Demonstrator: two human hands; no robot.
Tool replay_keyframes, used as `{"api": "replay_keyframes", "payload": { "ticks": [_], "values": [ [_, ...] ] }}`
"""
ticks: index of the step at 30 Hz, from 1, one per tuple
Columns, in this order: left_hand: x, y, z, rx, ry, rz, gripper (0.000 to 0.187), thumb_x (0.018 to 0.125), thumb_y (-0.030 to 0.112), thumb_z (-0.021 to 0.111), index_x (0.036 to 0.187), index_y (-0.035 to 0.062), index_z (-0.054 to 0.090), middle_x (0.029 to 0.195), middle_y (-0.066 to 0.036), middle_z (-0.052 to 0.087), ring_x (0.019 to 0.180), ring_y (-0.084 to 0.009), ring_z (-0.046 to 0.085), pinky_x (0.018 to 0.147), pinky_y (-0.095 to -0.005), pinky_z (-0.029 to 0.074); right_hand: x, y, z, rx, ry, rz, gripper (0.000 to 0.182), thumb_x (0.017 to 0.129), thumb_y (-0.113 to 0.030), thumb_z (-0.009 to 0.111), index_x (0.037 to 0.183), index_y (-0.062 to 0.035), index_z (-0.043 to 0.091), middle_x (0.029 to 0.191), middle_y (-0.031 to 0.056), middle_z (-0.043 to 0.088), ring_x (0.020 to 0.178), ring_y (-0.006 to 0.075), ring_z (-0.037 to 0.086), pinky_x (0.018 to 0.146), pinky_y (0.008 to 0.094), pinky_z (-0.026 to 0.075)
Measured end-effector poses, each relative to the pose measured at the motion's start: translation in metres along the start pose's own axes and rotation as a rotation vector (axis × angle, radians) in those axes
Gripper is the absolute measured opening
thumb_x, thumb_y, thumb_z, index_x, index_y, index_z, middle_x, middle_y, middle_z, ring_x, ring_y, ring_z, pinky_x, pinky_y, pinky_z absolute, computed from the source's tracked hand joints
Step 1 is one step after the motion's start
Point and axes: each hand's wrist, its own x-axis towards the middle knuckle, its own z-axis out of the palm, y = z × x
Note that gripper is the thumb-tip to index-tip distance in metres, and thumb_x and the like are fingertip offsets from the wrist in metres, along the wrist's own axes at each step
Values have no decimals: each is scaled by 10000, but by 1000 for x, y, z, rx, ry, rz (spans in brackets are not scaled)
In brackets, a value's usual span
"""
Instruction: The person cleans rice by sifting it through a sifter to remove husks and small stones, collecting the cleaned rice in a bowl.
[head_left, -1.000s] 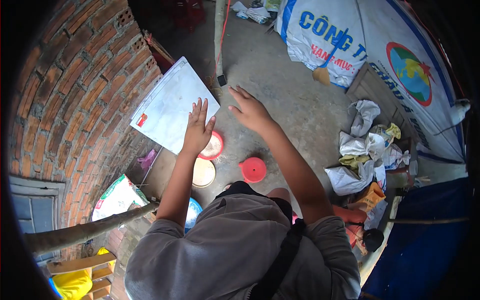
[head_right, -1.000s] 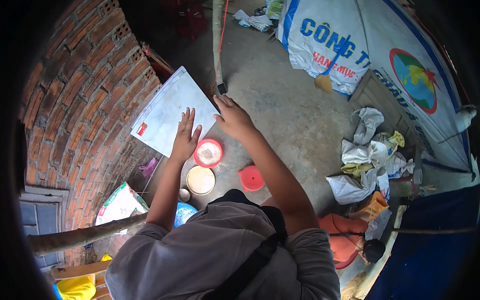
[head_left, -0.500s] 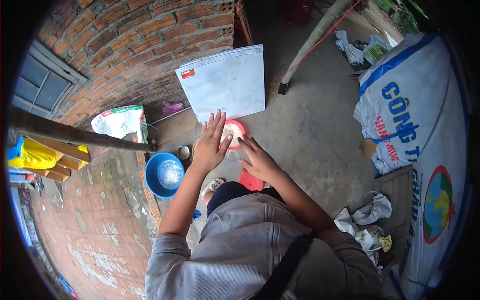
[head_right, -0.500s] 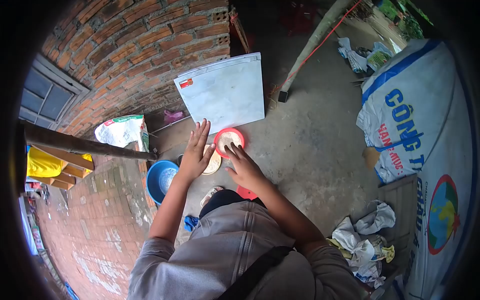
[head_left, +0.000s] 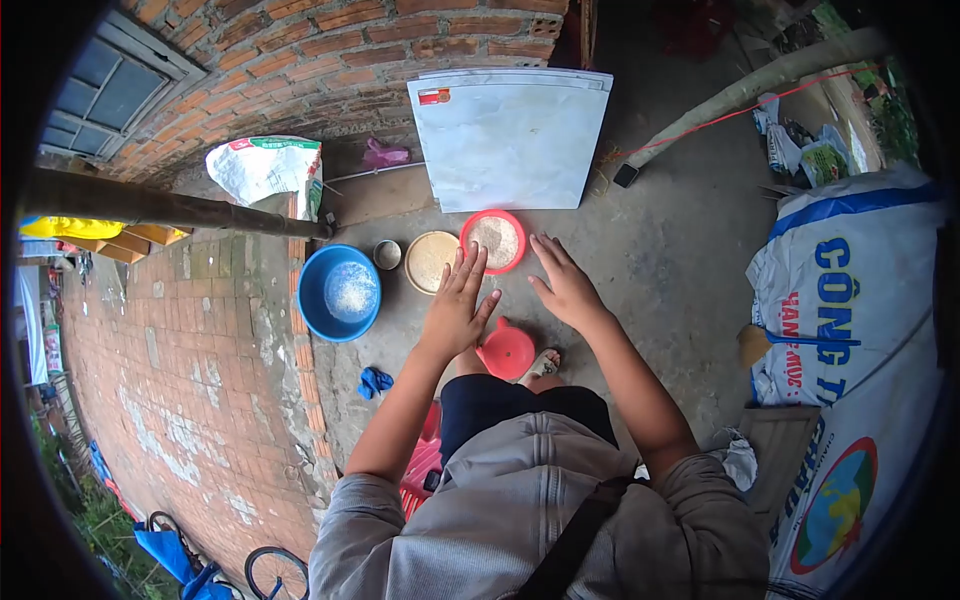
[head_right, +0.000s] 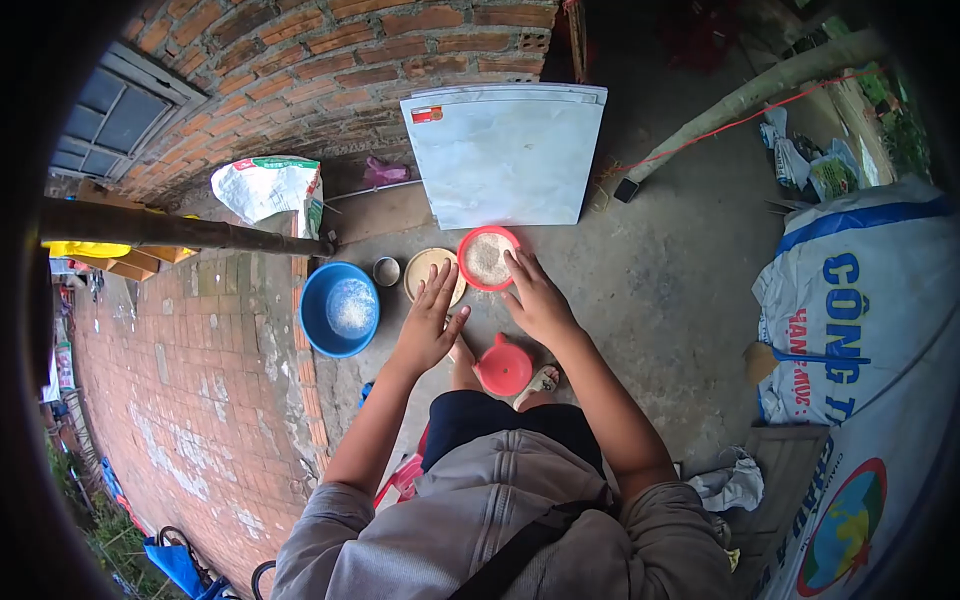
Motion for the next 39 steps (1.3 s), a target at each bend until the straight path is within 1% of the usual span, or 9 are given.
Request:
{"api": "replay_keyframes", "payload": {
  "ticks": [10, 13, 20, 26, 27, 30, 33, 36, 39],
  "values": [
    [85, -113, 76, -19, -129, -90, 630, 901, 366, 458, 1413, 91, 215, 1447, -164, 236, 1346, -343, 186, 1094, -446, 173, 122, 95, 89, -49, -186, -37, 559, 848, -160, 547, 1346, -36, 323, 1376, 213, 337, 1259, 363, 350, 1017, 389, 333],
    [108, -142, 115, -39, -120, -152, 633, 903, 378, 449, 1412, 84, 214, 1443, -164, 247, 1340, -339, 206, 1089, -450, 189, 147, 131, 108, 111, -69, 15, 560, 837, -166, 563, 1328, -13, 343, 1334, 221, 393, 1231, 351, 393, 1006, 382, 351],
    [161, -242, 281, 51, -205, -94, 639, 903, 374, 454, 1407, 62, 216, 1440, -171, 249, 1326, -350, 241, 1077, -455, 216, 128, 277, 178, 216, 64, 146, 540, 871, -155, 530, 1350, -22, 317, 1356, 219, 368, 1263, 353, 354, 1026, 384, 321],
    [198, -286, 424, 18, -226, 14, 651, 898, 372, 462, 1409, 61, 206, 1454, -167, 213, 1334, -366, 211, 1073, -454, 227, 116, 389, 250, 41, -106, 176, 631, 855, -140, 537, 1377, 8, 217, 1372, 264, 304, 1280, 442, 263, 1061, 472, 236],
    [206, -280, 421, 38, -332, 79, 670, 895, 385, 461, 1416, 64, 187, 1458, -165, 201, 1337, -373, 199, 1072, -474, 219, 121, 393, 247, -22, -198, 99, 640, 859, -138, 523, 1379, 26, 186, 1369, 281, 288, 1276, 457, 250, 1066, 495, 209],
    [222, -281, 415, 42, -443, 209, 669, 899, 385, 464, 1417, 67, 184, 1468, -171, 165, 1352, -388, 125, 1076, -511, 168, 136, 399, 251, 71, -136, 152, 629, 867, -137, 515, 1380, 22, 188, 1371, 282, 284, 1279, 459, 242, 1068, 501, 201],
    [233, -280, 405, 16, -522, 208, 664, 905, 401, 451, 1416, 68, 189, 1471, -177, 151, 1361, -378, 88, 1079, -522, 126, 145, 407, 250, -58, -119, 153, 616, 875, -126, 498, 1385, 15, 184, 1386, 269, 268, 1279, 471, 233, 1067, 504, 198],
    [249, -281, 405, 60, -441, 232, 657, 913, 400, 443, 1418, 69, 185, 1474, -178, 135, 1364, -372, 73, 1088, -500, 109, 145, 415, 250, 91, -65, -64, 602, 883, -122, 483, 1389, 8, 184, 1404, 249, 249, 1275, 486, 225, 1066, 499, 200],
    [266, -280, 413, 232, -283, 350, 664, 913, 375, 450, 1430, 91, 146, 1476, -174, 129, 1363, -363, 93, 1093, -477, 126, 144, 418, 256, -40, 56, -86, 603, 874, -96, 475, 1393, 0, 184, 1410, 234, 247, 1276, 491, 223, 1061, 496, 213]
  ]
}}
